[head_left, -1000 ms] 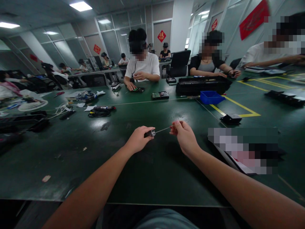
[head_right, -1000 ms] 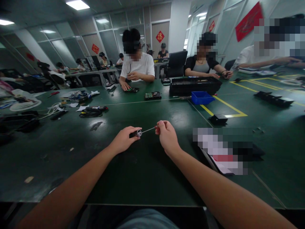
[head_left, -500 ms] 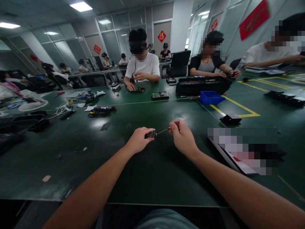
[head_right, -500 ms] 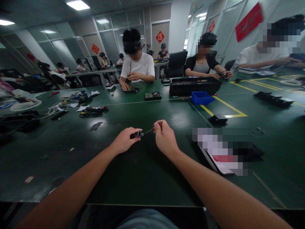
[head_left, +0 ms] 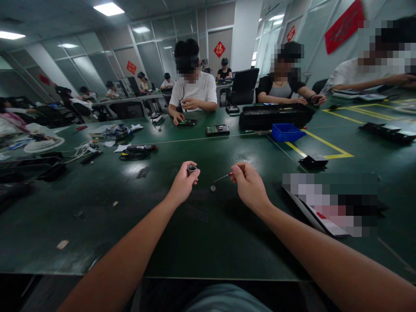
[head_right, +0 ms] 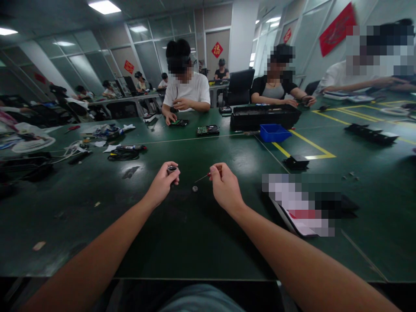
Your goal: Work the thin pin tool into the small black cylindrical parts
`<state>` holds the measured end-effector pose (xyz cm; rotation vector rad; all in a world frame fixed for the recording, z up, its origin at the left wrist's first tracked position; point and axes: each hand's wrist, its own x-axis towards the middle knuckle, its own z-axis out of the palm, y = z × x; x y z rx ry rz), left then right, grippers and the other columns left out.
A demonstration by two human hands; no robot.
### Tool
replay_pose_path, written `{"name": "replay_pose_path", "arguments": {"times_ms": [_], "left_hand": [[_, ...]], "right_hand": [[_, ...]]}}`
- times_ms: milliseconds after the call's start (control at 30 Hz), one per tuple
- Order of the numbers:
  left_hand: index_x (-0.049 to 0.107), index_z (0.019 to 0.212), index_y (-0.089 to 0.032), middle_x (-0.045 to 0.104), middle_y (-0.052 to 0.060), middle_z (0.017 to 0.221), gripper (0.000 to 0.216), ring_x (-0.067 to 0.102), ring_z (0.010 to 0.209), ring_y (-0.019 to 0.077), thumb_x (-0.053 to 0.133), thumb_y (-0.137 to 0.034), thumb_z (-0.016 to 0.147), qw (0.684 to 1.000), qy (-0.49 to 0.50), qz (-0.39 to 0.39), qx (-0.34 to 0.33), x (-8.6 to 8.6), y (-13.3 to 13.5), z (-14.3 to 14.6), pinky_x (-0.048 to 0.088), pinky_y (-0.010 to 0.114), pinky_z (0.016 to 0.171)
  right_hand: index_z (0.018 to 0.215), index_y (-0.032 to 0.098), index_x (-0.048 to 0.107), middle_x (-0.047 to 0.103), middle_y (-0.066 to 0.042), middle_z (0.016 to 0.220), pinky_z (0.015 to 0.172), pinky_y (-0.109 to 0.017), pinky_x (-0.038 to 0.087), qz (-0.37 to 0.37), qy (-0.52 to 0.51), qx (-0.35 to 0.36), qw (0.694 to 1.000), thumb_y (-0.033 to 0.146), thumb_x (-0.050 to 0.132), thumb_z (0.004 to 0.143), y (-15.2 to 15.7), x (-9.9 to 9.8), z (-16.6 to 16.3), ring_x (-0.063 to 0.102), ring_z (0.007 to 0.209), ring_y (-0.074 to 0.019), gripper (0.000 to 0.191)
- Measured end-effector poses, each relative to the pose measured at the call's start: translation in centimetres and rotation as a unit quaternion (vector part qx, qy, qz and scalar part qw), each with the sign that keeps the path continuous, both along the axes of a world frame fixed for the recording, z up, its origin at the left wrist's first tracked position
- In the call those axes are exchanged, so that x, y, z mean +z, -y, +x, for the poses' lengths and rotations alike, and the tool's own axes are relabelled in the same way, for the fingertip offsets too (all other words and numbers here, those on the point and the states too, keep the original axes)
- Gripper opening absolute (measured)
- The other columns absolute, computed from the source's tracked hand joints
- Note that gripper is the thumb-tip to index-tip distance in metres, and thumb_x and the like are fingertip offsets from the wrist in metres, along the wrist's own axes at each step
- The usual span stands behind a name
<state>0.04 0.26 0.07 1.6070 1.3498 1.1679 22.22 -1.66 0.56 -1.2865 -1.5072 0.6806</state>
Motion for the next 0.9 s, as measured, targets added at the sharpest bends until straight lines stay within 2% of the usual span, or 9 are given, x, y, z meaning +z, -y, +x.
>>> {"name": "replay_pose_path", "arguments": {"times_ms": [67, 167, 233, 333, 500, 600, 700, 900], "left_hand": [[0.057, 0.101, -0.019, 0.059, 0.002, 0.078, 0.027, 0.056, 0.068, 0.0155, 0.057, -0.044, 0.091, 0.997, -0.078, 0.008, 0.005, 0.6, 0.4, 0.0, 0.047, 0.028, 0.065], [0.063, 0.089, -0.019, 0.064, 0.004, 0.083, 0.024, 0.059, 0.074, 0.0189, 0.059, -0.042, 0.090, 0.975, -0.216, 0.047, 0.004, 1.1, 0.9, 0.2, 0.047, 0.031, 0.069], [0.067, 0.094, -0.020, 0.068, 0.006, 0.094, 0.018, 0.062, 0.086, 0.0219, 0.058, -0.035, 0.090, 0.962, -0.265, 0.066, -0.014, 1.0, 1.0, 0.4, 0.049, 0.035, 0.077], [0.072, 0.104, -0.023, 0.070, 0.006, 0.106, 0.023, 0.063, 0.096, 0.0235, 0.054, -0.029, 0.092, 0.943, -0.318, 0.073, -0.062, 0.6, 1.0, 0.5, 0.049, 0.037, 0.087], [0.071, 0.119, -0.030, 0.070, 0.007, 0.105, 0.035, 0.064, 0.092, 0.0258, 0.058, -0.044, 0.090, 0.902, -0.409, 0.053, -0.126, 0.3, 1.2, 0.7, 0.049, 0.035, 0.077], [0.072, 0.116, -0.029, 0.070, 0.008, 0.101, 0.033, 0.064, 0.087, 0.0259, 0.059, -0.043, 0.089, 0.884, -0.445, 0.061, -0.127, 0.3, 1.5, 1.1, 0.048, 0.033, 0.072], [0.075, 0.106, -0.027, 0.071, 0.007, 0.099, 0.028, 0.064, 0.086, 0.0242, 0.055, -0.039, 0.091, 0.889, -0.438, 0.056, -0.119, 0.4, 1.5, 1.3, 0.048, 0.031, 0.071], [0.074, 0.093, -0.024, 0.073, 0.005, 0.089, 0.023, 0.064, 0.076, 0.0210, 0.054, -0.035, 0.089, 0.941, -0.326, 0.011, -0.091, 1.2, 1.0, -0.1, 0.045, 0.030, 0.067]], "right_hand": [[0.091, 0.023, 0.057, 0.066, -0.004, 0.080, 0.071, -0.036, 0.045, 0.001, -0.004, 0.001, 1.000, 0.042, 0.043, 0.098, 0.0, 0.0, 0.0, 0.061, 0.075, -0.0205, 0.025], [0.091, 0.023, 0.057, 0.066, -0.004, 0.080, 0.071, -0.036, 0.045, 0.004, -0.007, -0.001, 1.000, 0.043, 0.043, 0.098, 0.0, -0.1, 0.0, 0.061, 0.074, -0.0205, 0.025], [0.091, 0.023, 0.057, 0.066, -0.004, 0.079, 0.072, -0.037, 0.045, 0.003, -0.011, -0.002, 1.000, 0.043, 0.044, 0.098, 0.0, 0.0, 0.0, 0.061, 0.074, -0.0206, 0.025], [0.091, 0.023, 0.058, 0.066, -0.004, 0.079, 0.073, -0.036, 0.045, 0.002, -0.017, -0.003, 1.000, 0.042, 0.044, 0.098, 0.0, 0.1, 0.0, 0.061, 0.075, -0.0207, 0.025], [0.091, 0.023, 0.058, 0.065, -0.003, 0.079, 0.072, -0.035, 0.045, 0.008, -0.021, -0.003, 1.000, 0.043, 0.044, 0.098, 0.0, 0.0, 0.0, 0.061, 0.075, -0.0200, 0.025], [0.090, 0.023, 0.058, 0.065, -0.003, 0.079, 0.072, -0.035, 0.045, 0.008, -0.018, -0.002, 1.000, 0.043, 0.045, 0.098, 0.0, 0.0, -0.1, 0.061, 0.074, -0.0198, 0.025], [0.089, 0.023, 0.058, 0.066, -0.003, 0.078, 0.072, -0.035, 0.045, 0.004, -0.017, -0.004, 1.000, 0.043, 0.045, 0.098, 0.0, 0.1, -0.1, 0.061, 0.074, -0.0199, 0.025], [0.090, 0.023, 0.059, 0.067, -0.003, 0.080, 0.072, -0.035, 0.046, -0.005, -0.023, 0.002, 1.000, 0.043, 0.045, 0.097, 0.0, 0.1, 0.1, 0.062, 0.075, -0.0201, 0.026]]}}
